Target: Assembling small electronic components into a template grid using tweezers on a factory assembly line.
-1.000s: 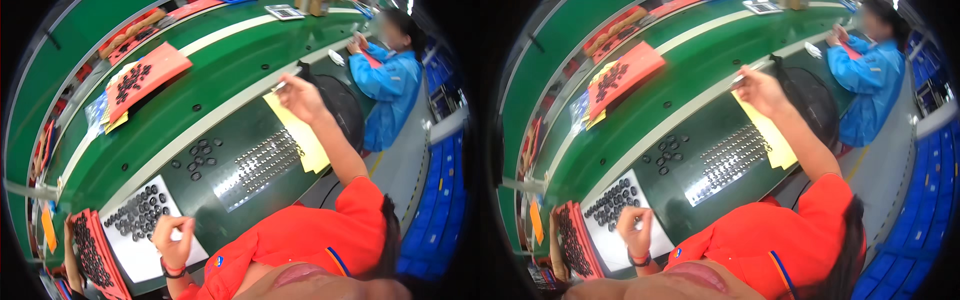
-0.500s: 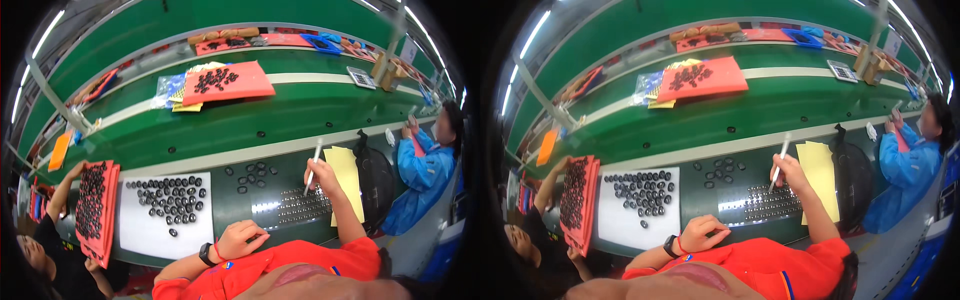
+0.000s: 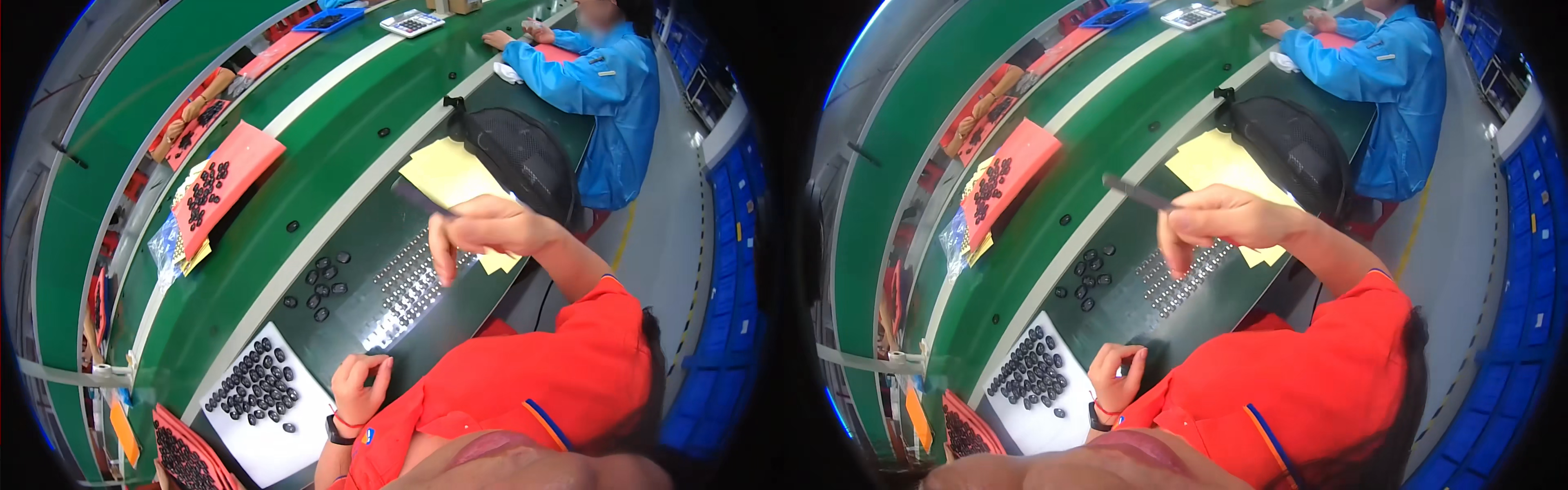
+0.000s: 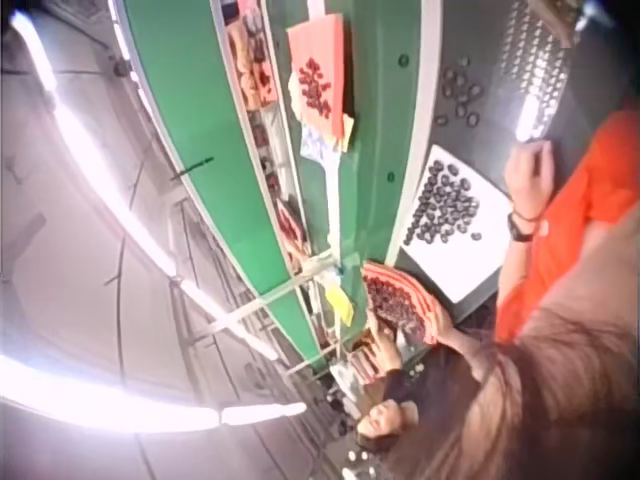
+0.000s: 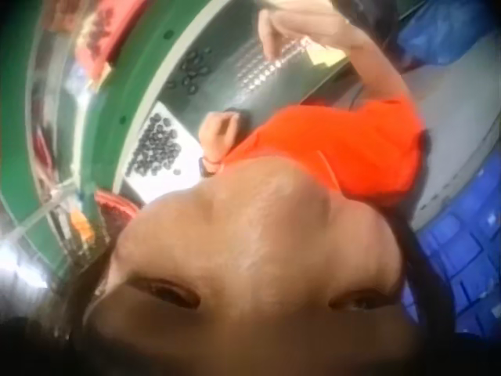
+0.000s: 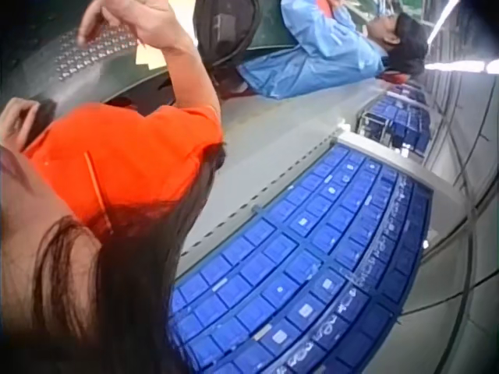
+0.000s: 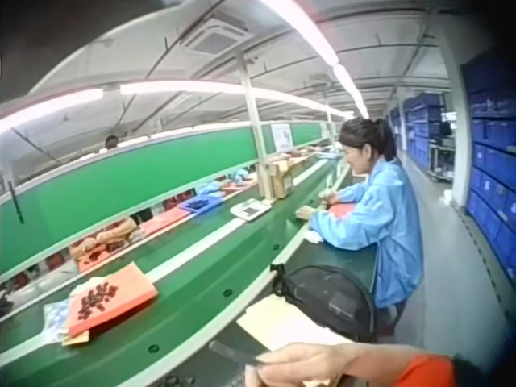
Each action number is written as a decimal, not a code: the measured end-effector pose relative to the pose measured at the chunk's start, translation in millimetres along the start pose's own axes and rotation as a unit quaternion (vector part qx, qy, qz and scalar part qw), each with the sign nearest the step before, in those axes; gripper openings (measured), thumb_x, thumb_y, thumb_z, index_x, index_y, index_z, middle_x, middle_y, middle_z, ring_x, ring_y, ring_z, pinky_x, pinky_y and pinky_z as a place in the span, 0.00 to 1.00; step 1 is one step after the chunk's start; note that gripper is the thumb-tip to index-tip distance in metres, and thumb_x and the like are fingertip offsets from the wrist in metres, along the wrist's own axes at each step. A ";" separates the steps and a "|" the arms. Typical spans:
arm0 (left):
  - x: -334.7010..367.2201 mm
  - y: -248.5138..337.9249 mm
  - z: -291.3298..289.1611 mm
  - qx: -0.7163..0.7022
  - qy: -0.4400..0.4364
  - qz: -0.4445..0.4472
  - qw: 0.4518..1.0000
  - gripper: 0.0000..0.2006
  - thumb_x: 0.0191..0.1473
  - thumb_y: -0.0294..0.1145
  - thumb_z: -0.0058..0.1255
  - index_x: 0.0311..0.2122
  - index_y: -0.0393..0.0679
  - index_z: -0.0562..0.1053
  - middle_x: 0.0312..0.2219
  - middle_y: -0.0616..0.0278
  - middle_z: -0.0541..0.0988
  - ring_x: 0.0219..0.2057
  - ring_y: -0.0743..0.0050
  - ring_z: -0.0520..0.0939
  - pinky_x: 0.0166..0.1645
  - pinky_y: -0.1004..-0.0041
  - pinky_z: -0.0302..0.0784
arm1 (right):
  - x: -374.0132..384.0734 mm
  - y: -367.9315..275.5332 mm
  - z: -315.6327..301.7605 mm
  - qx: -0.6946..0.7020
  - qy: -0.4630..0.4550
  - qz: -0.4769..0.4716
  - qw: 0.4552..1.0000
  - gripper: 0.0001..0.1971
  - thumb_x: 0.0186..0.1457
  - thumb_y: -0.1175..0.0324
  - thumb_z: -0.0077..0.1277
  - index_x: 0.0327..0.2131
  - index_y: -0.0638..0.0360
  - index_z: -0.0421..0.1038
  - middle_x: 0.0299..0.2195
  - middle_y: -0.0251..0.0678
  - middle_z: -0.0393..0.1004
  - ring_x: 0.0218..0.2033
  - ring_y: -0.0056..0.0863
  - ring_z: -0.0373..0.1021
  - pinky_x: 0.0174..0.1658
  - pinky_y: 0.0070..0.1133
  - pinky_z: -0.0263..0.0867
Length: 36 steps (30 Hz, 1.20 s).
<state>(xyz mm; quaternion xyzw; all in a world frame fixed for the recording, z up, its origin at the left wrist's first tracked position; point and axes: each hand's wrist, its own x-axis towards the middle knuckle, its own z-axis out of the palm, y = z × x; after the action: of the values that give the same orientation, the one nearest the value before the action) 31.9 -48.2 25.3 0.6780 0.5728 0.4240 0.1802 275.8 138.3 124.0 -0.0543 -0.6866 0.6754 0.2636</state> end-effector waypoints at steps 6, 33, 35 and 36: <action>-7.5 -0.2 2.4 0.054 0.009 0.062 0.997 0.05 0.39 0.23 0.59 0.24 0.43 0.75 0.18 0.64 0.73 0.18 0.71 0.73 0.22 0.75 0.65 | 32.9 -67.3 43.2 0.144 -0.160 -0.378 0.900 0.20 0.61 0.56 0.34 0.24 0.53 0.72 0.38 0.40 0.73 0.42 0.38 0.68 0.45 0.32 0.63; -41.6 222.5 -114.7 -0.004 0.405 0.607 0.684 0.12 0.54 0.40 0.47 0.34 0.41 0.73 0.39 0.61 0.75 0.44 0.69 0.75 0.52 0.68 0.68 | 92.0 -73.7 195.7 0.478 -0.160 -0.386 0.773 0.09 0.55 0.69 0.43 0.33 0.50 0.76 0.36 0.26 0.76 0.41 0.13 0.68 0.38 0.15 0.61; -20.7 210.8 -116.5 -0.070 0.313 0.643 0.695 0.11 0.54 0.37 0.46 0.35 0.40 0.73 0.38 0.60 0.77 0.44 0.68 0.75 0.52 0.72 0.67 | 79.7 -74.3 185.7 0.479 -0.139 -0.398 0.770 0.09 0.55 0.70 0.44 0.33 0.49 0.76 0.36 0.25 0.76 0.41 0.11 0.67 0.38 0.13 0.61; -23.6 208.1 -115.3 -0.072 0.317 0.647 0.690 0.11 0.54 0.36 0.46 0.36 0.40 0.74 0.37 0.60 0.77 0.43 0.68 0.75 0.51 0.73 0.67 | 81.5 -74.9 186.0 0.483 -0.129 -0.402 0.767 0.09 0.54 0.71 0.45 0.34 0.49 0.76 0.36 0.25 0.76 0.40 0.10 0.67 0.37 0.13 0.61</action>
<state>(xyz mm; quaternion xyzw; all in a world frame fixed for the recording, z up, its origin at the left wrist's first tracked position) 72.0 -156.0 234.9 0.6911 -0.0170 0.6648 -0.2829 146.3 0.1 228.7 0.4490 -0.2560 0.7509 0.4111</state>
